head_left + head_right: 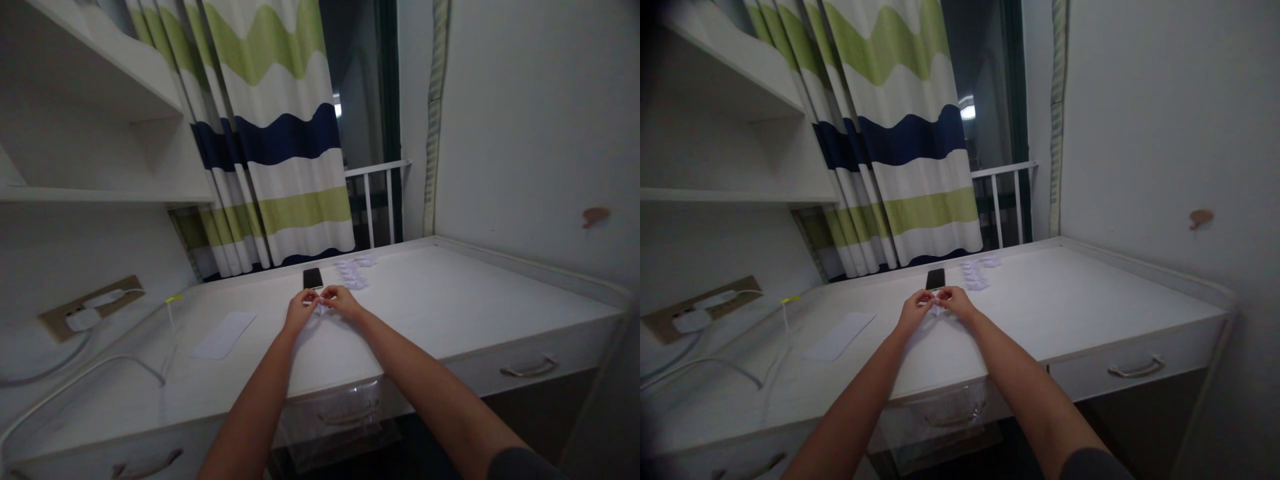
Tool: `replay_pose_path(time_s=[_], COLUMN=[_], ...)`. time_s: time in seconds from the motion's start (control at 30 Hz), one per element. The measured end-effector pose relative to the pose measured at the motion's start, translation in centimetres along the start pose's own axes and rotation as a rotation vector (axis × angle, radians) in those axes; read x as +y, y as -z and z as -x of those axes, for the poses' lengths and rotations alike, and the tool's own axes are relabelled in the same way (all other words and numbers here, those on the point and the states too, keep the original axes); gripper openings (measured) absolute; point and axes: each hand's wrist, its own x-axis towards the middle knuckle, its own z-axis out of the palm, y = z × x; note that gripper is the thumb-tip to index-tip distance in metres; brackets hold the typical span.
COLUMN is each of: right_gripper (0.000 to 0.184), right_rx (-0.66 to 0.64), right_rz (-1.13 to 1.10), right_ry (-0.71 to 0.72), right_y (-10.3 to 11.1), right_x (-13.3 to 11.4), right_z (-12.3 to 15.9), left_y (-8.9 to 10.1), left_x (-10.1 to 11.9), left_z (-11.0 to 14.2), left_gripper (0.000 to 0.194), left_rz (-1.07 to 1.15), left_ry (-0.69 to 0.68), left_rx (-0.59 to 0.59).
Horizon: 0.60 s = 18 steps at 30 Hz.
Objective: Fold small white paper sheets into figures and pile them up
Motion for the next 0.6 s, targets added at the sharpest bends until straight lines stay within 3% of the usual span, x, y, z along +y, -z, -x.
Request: replay_pose_path(time_s=[0.37,0.6], right_gripper=[0.017,0.012], right_rx=[-0.030,0.020], right_rz=[-0.038,-0.138], right_ry=[-0.036,-0.046], right_y=[-0.1,0.0], right_x=[0.7,0.8], right_z=[-0.2,-0.2], left_y=[-0.1,0.0], left_x=[-0.7,-1.4], left_z=[-0.2,-0.6], left_gripper=[0.001,0.010], left_rz=[-0.072,0.155], left_ry=[0.003,0.151], left_rx=[0.059,0.082])
